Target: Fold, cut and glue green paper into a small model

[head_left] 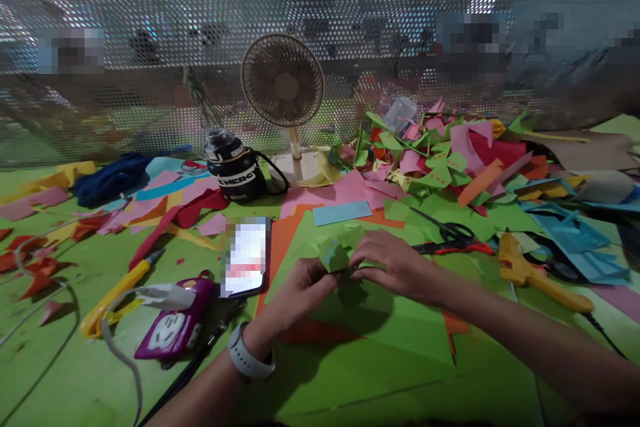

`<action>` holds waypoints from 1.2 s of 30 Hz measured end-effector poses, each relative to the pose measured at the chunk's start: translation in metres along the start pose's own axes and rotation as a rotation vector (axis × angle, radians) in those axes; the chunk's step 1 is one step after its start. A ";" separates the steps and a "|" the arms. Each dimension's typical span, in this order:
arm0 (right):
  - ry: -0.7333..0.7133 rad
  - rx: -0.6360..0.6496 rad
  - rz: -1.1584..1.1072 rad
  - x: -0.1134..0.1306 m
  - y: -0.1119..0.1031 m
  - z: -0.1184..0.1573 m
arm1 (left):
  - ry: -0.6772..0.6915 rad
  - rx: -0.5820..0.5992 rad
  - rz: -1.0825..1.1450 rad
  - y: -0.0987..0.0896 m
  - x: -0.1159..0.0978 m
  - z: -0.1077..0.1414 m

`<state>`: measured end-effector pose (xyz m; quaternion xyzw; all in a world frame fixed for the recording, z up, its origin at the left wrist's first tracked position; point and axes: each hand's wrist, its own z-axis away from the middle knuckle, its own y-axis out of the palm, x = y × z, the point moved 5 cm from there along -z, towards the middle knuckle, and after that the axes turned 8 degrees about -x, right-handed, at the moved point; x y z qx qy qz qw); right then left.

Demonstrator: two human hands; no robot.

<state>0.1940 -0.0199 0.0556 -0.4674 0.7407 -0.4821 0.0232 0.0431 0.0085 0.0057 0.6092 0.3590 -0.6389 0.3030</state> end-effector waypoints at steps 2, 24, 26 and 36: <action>-0.007 0.020 0.010 0.001 0.001 -0.001 | -0.002 0.003 0.009 0.000 0.000 0.000; 0.059 -0.106 -0.019 -0.005 0.003 0.002 | -0.019 -0.070 -0.001 0.001 -0.001 0.000; 0.094 -0.111 -0.036 -0.006 0.003 0.003 | -0.017 -0.071 0.001 0.002 -0.002 0.000; 0.623 -0.187 -0.564 -0.029 0.002 0.004 | -0.100 -0.169 0.094 -0.002 0.005 0.001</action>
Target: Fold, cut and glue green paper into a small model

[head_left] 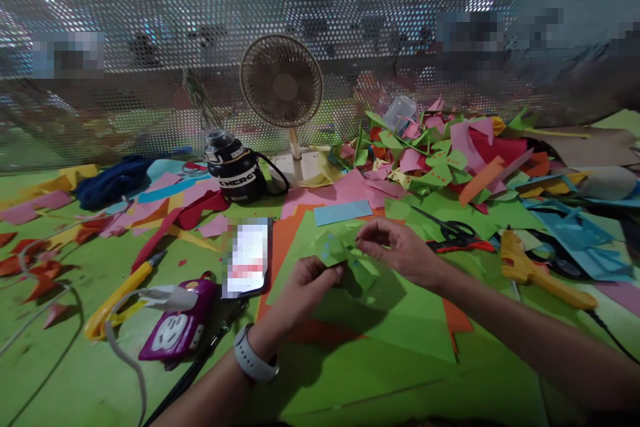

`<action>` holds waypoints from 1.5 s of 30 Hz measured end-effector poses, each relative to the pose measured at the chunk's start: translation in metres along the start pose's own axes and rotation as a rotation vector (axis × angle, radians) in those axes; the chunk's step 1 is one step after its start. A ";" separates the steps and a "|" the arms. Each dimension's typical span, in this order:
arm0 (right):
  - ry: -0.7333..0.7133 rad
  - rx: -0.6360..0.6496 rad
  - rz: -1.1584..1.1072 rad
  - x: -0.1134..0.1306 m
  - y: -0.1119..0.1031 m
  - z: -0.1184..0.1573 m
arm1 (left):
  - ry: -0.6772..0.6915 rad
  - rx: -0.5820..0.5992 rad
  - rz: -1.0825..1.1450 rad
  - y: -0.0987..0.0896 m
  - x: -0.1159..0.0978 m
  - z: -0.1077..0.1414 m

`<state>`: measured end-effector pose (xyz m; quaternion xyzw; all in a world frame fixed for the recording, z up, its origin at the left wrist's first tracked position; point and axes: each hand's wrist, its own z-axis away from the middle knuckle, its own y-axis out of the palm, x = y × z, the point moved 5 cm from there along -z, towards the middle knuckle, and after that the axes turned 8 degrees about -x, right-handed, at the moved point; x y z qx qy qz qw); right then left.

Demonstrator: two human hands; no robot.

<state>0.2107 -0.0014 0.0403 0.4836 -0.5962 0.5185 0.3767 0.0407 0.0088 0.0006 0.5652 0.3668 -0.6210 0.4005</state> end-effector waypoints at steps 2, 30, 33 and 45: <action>0.080 -0.014 -0.051 -0.002 -0.002 0.000 | -0.027 -0.050 0.047 -0.001 0.004 0.000; -0.043 0.067 0.339 0.018 -0.014 0.006 | 0.020 -0.518 0.393 -0.026 0.007 -0.007; -0.055 0.171 0.386 0.023 -0.017 0.004 | 0.197 -0.455 0.091 -0.029 -0.012 -0.003; -0.180 0.251 0.388 0.040 -0.008 0.001 | 0.206 0.099 -0.265 0.008 -0.020 0.013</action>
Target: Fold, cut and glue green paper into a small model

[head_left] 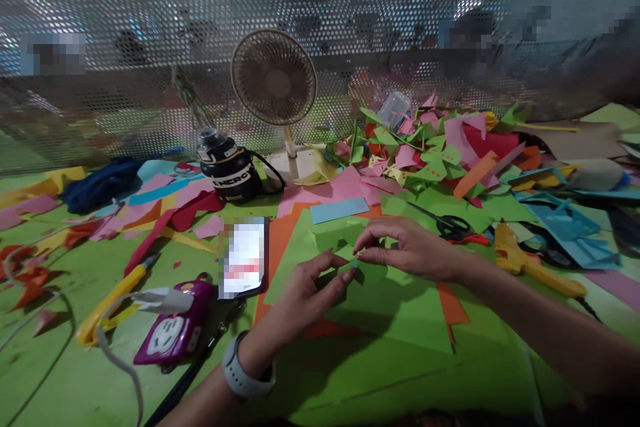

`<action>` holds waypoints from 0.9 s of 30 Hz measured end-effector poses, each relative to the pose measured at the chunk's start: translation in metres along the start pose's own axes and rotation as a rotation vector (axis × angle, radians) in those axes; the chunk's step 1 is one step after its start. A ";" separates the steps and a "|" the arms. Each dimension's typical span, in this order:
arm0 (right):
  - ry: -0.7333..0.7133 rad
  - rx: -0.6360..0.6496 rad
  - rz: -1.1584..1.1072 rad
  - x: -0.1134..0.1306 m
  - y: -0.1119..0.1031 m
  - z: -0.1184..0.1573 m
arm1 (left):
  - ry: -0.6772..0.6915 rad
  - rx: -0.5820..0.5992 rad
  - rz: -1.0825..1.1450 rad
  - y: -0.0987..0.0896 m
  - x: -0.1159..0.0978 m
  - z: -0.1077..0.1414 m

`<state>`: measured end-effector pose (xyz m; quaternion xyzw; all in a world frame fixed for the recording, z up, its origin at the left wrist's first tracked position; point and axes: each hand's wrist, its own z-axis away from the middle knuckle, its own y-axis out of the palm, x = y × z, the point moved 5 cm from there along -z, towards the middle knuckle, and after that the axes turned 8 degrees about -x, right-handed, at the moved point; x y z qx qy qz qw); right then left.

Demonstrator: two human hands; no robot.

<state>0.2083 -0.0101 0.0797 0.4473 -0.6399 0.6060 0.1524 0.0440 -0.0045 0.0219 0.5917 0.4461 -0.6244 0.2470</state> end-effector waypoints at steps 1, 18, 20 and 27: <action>-0.001 -0.003 -0.001 0.000 0.000 0.000 | -0.022 0.002 0.031 0.001 0.001 0.000; 0.081 -0.159 -0.122 -0.011 0.002 0.001 | -0.125 0.006 0.240 0.003 0.010 -0.002; 0.064 -0.356 -0.054 -0.007 -0.007 0.006 | -0.144 -0.023 0.267 0.003 0.012 -0.002; 0.088 -0.366 -0.074 0.005 0.005 0.024 | -0.132 -0.156 0.227 -0.002 0.014 -0.004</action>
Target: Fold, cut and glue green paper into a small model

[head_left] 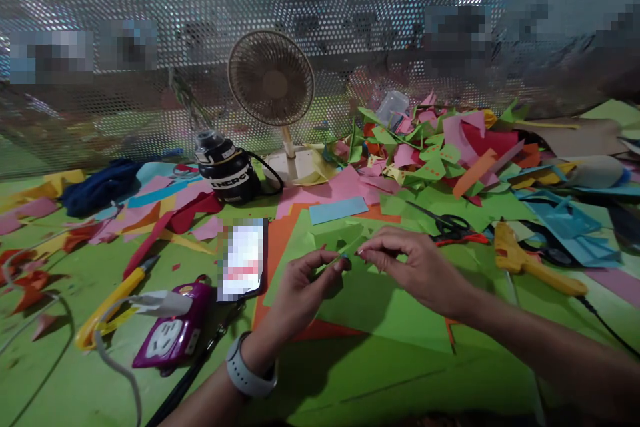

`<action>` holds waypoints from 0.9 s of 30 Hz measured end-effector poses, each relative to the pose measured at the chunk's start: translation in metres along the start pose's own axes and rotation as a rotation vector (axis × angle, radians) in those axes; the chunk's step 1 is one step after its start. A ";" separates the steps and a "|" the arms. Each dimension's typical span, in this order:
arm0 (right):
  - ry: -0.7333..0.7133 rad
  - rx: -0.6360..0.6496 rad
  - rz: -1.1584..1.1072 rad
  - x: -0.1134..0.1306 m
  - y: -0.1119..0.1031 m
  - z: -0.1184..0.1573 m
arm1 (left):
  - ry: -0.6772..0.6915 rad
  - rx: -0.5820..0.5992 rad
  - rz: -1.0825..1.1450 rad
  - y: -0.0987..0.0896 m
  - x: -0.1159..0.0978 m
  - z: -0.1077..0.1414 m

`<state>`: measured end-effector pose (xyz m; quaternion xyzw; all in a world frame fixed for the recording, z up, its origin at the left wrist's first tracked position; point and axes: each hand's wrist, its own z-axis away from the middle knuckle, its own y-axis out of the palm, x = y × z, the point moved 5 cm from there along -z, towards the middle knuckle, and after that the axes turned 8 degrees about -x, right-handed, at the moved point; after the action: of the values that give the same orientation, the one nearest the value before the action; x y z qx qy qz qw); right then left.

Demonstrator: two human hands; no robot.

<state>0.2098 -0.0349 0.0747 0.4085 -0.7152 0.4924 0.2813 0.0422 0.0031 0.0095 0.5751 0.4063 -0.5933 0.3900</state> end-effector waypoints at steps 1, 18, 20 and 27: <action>0.041 0.015 -0.020 -0.004 0.003 0.002 | 0.054 -0.015 -0.048 -0.001 -0.002 0.000; 0.008 -0.062 -0.090 -0.016 0.015 0.010 | 0.631 -0.013 -0.438 0.003 -0.025 0.010; 0.016 -0.049 -0.086 -0.018 0.016 0.010 | 0.635 -0.008 -0.442 0.003 -0.025 0.010; 0.014 -0.008 -0.090 -0.019 0.015 0.010 | 0.704 -0.009 -0.446 0.004 -0.024 0.010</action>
<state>0.2061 -0.0354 0.0490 0.4357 -0.6961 0.4793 0.3097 0.0430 -0.0076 0.0333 0.6390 0.6319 -0.4289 0.0916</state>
